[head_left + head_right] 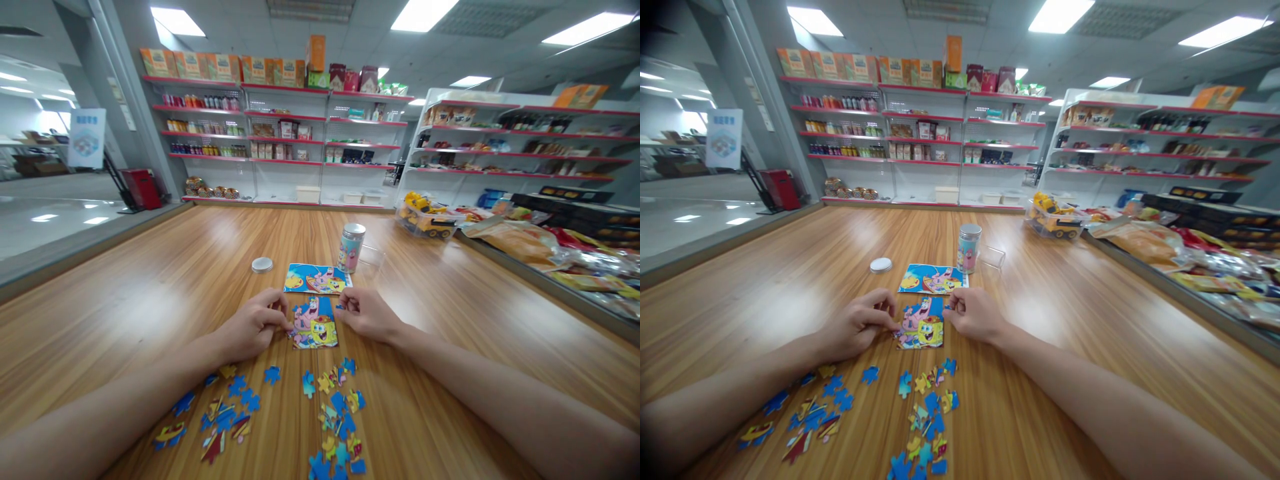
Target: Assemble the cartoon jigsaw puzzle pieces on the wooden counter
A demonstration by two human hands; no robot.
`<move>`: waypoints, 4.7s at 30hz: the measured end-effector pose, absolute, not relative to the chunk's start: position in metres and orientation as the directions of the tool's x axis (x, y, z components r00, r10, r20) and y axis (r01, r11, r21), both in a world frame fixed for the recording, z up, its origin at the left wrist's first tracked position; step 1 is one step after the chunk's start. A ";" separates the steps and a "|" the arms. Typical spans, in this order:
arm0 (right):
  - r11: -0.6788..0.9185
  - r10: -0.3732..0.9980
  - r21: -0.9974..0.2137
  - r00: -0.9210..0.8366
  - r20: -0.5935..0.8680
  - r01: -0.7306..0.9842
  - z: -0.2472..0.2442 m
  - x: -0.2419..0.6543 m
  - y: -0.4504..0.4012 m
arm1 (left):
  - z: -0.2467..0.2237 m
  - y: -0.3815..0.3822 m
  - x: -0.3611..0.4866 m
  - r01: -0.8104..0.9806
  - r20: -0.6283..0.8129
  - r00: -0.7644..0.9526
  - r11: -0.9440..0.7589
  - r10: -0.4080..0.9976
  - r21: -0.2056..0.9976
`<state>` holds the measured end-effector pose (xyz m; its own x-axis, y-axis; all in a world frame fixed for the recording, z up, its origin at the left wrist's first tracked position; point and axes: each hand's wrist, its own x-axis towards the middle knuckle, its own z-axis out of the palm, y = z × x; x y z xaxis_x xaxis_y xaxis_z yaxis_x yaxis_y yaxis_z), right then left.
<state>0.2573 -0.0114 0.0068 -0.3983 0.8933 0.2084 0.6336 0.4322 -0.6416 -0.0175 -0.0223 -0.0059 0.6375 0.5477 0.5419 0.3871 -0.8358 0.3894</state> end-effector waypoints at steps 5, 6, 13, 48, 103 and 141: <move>0.463 0.826 -0.768 -0.529 0.194 0.442 0.003 0.250 -0.018 | -0.006 -0.024 -0.017 0.385 0.538 0.642 -0.836 0.547 0.391; 0.470 0.817 -0.761 -0.547 0.183 0.447 0.003 0.248 -0.020 | -0.007 -0.023 -0.017 0.387 0.537 0.642 -0.835 0.548 0.390; 0.548 0.820 -0.594 -0.519 0.241 0.589 0.001 0.245 -0.021 | -0.007 -0.023 -0.018 0.386 0.526 0.652 -0.836 0.546 0.390; 0.603 0.778 -0.548 -0.577 0.246 0.580 0.000 0.246 -0.021 | 0.011 -0.031 -0.014 0.505 0.552 0.638 -0.833 0.538 0.228; 0.631 0.762 -0.519 -0.586 0.276 0.576 -0.004 0.248 -0.019 | -0.005 -0.014 -0.021 0.633 0.521 0.518 -0.714 0.678 0.299; 0.637 0.757 -0.516 -0.591 0.279 0.573 0.001 0.247 -0.022 | -0.001 -0.008 -0.023 0.617 0.399 0.574 -0.698 0.715 0.364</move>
<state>0.2469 -0.0216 0.0008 -0.5907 0.7572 0.2790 0.5729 0.6370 -0.5158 -0.0226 -0.0083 -0.0011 0.5739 0.7153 0.3988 0.6168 -0.6979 0.3640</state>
